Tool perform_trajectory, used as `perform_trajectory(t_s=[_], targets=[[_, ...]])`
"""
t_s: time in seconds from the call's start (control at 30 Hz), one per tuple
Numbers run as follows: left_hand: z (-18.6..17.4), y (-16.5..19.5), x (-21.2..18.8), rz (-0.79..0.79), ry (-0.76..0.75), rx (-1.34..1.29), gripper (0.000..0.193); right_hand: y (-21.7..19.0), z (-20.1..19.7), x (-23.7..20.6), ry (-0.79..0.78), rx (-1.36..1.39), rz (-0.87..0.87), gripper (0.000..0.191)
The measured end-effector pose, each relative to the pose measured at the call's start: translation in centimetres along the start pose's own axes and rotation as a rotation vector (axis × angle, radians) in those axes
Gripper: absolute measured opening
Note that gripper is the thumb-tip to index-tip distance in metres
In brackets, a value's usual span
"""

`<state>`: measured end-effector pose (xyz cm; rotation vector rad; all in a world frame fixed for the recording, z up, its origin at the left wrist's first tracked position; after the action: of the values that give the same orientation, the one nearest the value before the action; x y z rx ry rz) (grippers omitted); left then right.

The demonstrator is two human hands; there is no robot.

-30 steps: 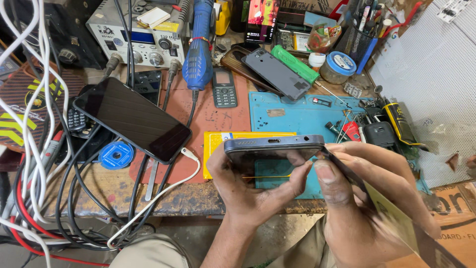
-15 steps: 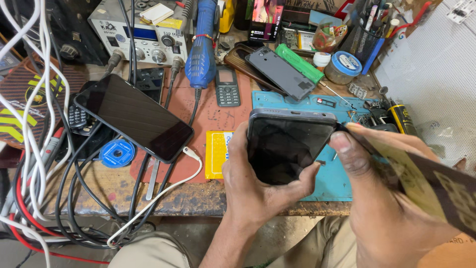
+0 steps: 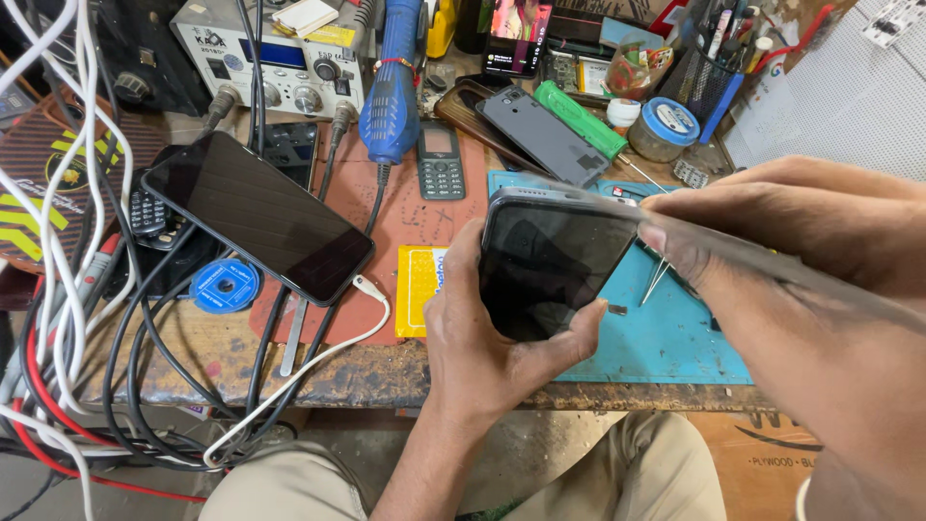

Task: The person pries open the back cover of a smartphone, unscrews internal screws with a screwdriver, and handles the phone's internal components and a replacement screen protector package on a cluttered repair workbench.

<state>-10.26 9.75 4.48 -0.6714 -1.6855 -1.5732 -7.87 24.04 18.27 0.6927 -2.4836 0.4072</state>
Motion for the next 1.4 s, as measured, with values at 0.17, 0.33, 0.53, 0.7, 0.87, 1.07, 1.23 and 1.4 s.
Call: perform_trajectory(t_s=[0.17, 0.33, 0.53, 0.7, 0.87, 1.07, 1.23, 1.4], targets=[[0.7, 1.1, 0.4, 0.128, -0.114, 0.224, 0.076, 0.4, -0.2, 1.6, -0.168, -0.163, -0.136, 0.040], [0.6, 0.3, 0.1, -0.057, 0.036, 0.131, 0.091, 2.9, 0.3, 0.7, -0.092, -0.039, 0.249, 0.025], [0.4, 0.0, -0.3, -0.052, 0.046, 0.116, 0.089, 4.6, 1.3, -1.5, 0.097, 0.253, 0.326, 0.031], [0.0, -0.4, -0.2, -0.050, 0.078, 0.093, 0.093, 11.3, 2.9, -2.1, 0.232, 0.877, 0.492, 0.037], [0.0, -0.5, -0.1, -0.056, 0.131, -0.057, 0.092, 15.9, 7.4, -3.8, -0.160, 0.553, 0.527, 0.054], [-0.6, -1.7, -0.2, -0.163, 0.222, -0.254, 0.089, 19.3, 9.2, -6.0, -0.294, -0.277, 0.878, 0.076], [-1.9, -3.9, -0.3, -0.323, 0.357, -0.498, 0.079, 17.4, 9.0, 1.2, -0.002, -0.317, 0.437, 0.064], [-2.2, -5.3, -0.2, -0.363, 0.401, -0.505, 0.072, 15.0, 14.8, 12.3, 0.110, -0.326, -0.285, 0.050]])
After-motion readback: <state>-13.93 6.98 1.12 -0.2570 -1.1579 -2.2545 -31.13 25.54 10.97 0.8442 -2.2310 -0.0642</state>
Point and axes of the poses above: each hand's wrist, its own x-axis towards the middle knuckle, its own z-axis out of the palm, y = z × x, the point moved 6 cm from there along x, towards the middle knuckle, and after that the axes turned 9 degrees about -x, right-handed, at the moved point
